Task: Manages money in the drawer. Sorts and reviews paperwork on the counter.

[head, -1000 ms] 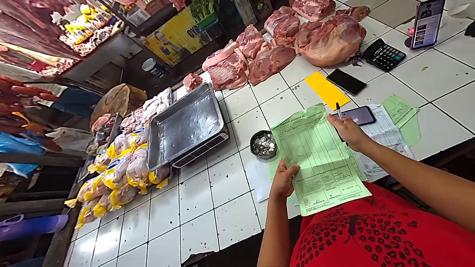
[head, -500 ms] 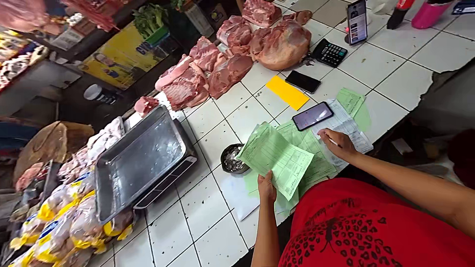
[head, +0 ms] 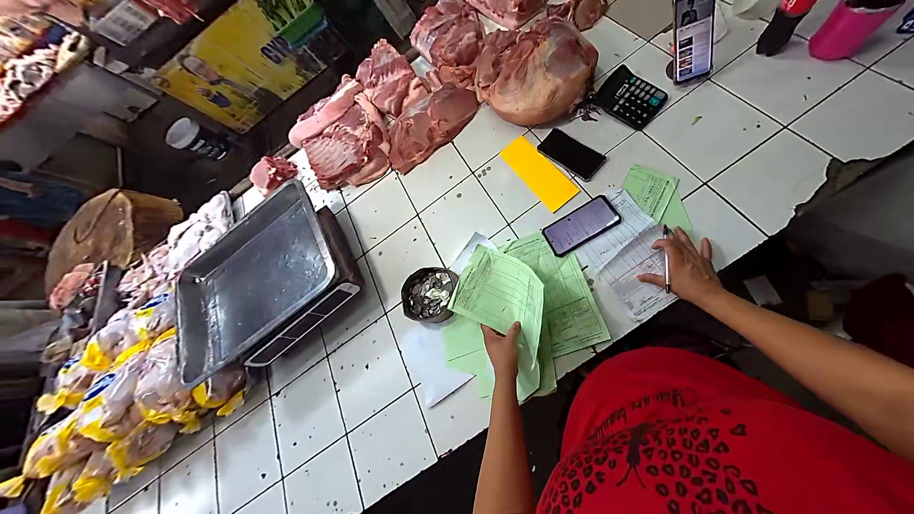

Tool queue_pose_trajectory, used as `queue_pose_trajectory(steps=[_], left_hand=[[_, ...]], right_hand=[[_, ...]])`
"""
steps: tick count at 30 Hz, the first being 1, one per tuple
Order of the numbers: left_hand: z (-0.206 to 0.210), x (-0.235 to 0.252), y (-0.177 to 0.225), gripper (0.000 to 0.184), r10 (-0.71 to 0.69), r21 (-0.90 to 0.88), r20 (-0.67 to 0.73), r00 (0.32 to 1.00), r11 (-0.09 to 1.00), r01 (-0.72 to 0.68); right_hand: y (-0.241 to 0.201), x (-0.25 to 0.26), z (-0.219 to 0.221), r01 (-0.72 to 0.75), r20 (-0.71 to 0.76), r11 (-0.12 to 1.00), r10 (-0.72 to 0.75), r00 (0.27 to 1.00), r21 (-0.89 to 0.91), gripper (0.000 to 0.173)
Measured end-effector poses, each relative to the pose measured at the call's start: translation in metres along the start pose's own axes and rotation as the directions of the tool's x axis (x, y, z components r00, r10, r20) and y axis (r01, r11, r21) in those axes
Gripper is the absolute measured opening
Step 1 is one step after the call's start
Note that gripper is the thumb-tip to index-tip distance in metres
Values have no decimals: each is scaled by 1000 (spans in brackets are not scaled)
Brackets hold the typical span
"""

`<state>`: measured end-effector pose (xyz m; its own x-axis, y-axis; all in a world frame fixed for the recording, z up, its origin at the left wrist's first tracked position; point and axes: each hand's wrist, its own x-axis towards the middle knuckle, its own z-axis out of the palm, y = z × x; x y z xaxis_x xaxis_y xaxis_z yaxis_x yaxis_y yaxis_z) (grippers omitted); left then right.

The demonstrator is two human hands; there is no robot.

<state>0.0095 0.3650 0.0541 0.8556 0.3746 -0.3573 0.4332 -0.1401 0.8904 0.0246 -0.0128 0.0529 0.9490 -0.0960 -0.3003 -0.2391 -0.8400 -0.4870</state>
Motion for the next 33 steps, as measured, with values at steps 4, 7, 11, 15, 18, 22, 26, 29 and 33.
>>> queue_pose_trajectory(steps=[4, 7, 11, 15, 18, 22, 26, 29, 33], left_hand=[[11, -9, 0, 102, 92, 155, -92, 991, 985, -77], [25, -17, 7, 105, 193, 432, -142, 971, 895, -114], [31, -22, 11, 112, 230, 208, -324, 918, 964, -168], [15, -36, 4, 88, 33, -66, -419, 907, 996, -67], [9, -55, -5, 71, 3, -99, -456, 890, 994, -54], [19, -77, -12, 53, 87, -103, -418, 904, 984, -143], [30, -87, -14, 47, 121, -71, -345, 931, 985, -155], [33, -86, -19, 48, 81, -97, -348, 934, 988, -121], [38, -83, -23, 50, -22, -255, -348, 937, 964, -72]], right_hand=[[18, 8, -19, -1, -137, 998, 9, 990, 62, 59], [37, 33, -32, 23, -248, 987, 17, 969, 157, 43], [28, 59, -53, 83, -204, 984, -49, 978, 160, 33], [11, 63, -42, 245, -161, 963, -226, 961, 108, 32], [-9, 56, -33, 98, -9, 991, -98, 995, 94, 62], [-22, 52, -17, 11, 0, 984, -11, 1000, 177, 70], [-23, 58, -21, -68, 7, 946, 69, 998, 317, 64], [-11, 70, -30, -90, 63, 929, 72, 995, 360, 56], [7, 88, -30, -112, 85, 828, 77, 993, 549, 48]])
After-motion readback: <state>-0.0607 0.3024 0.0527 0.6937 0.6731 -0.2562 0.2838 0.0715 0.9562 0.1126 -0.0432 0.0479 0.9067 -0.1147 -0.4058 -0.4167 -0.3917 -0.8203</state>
